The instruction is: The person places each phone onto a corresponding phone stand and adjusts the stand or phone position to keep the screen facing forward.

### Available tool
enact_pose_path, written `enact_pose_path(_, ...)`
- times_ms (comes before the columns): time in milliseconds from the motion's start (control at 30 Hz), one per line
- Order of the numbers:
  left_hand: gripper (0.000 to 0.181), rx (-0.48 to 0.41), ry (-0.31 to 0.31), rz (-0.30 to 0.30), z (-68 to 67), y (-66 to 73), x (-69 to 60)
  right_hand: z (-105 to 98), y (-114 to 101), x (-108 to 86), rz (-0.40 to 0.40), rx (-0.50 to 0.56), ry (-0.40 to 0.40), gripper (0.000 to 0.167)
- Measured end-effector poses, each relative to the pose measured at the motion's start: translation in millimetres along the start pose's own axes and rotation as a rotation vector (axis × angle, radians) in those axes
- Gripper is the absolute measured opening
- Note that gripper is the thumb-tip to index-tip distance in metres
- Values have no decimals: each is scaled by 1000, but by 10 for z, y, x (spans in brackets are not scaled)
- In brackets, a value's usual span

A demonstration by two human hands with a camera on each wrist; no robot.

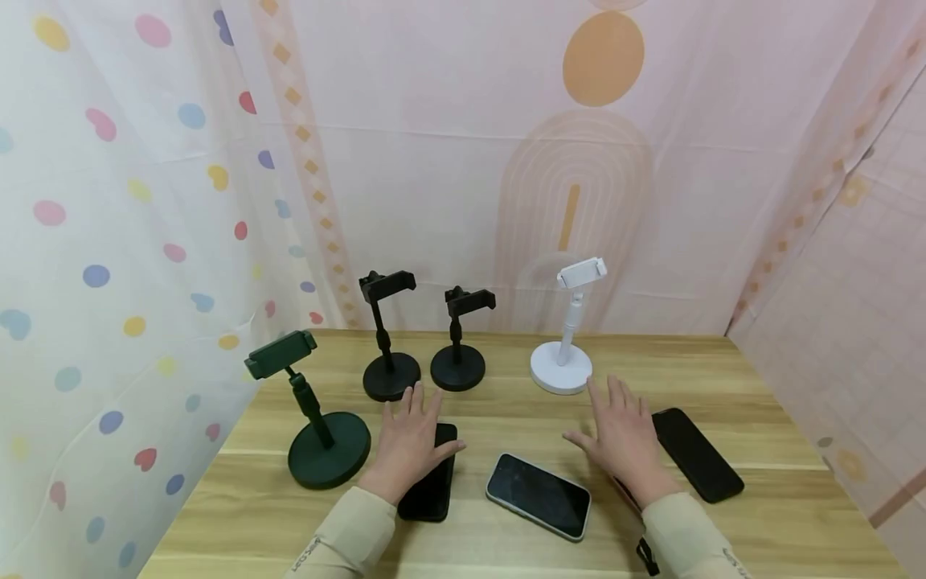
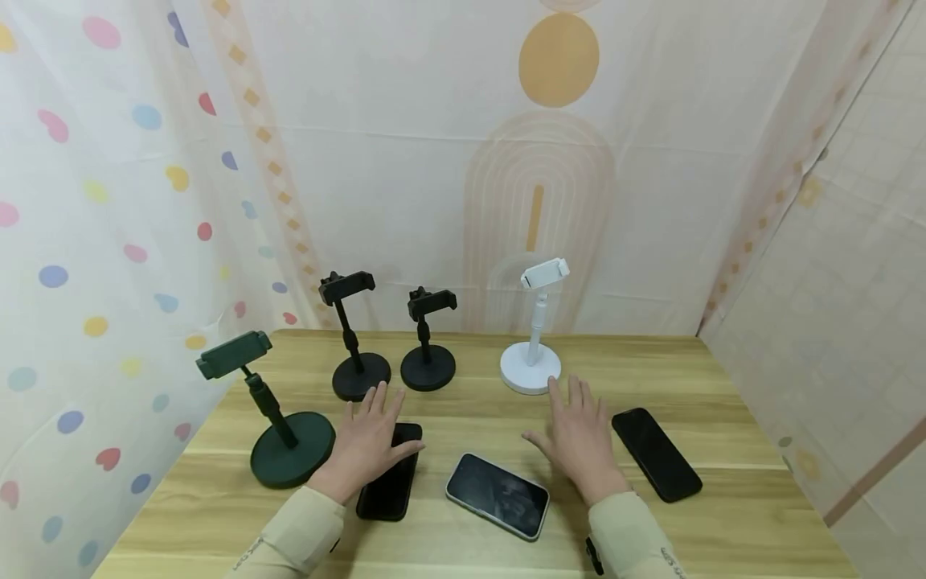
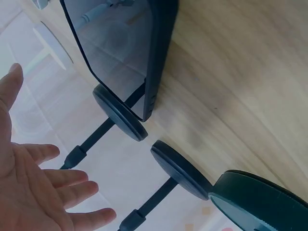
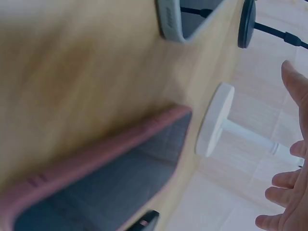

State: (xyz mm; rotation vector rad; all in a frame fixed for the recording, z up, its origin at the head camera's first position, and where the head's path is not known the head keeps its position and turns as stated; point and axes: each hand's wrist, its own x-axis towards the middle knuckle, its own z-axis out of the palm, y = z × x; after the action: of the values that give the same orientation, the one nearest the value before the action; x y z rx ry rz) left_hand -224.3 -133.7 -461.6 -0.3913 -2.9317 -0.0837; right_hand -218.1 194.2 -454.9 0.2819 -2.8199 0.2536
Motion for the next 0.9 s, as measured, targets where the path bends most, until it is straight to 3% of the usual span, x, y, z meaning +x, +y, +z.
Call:
enact_pose_path(500,80,-30,-64,27,-82,61,-17,-317,102,347,-82,-87,62,94)
enact_pose_path(733,70,14,-93,26,-127,95,-37,-476,164,517,-91,-81,60,95)
enact_pose_path(900,65,43,-158,8,-147,102,-44,-615,169,667,-109,-92,121,94)
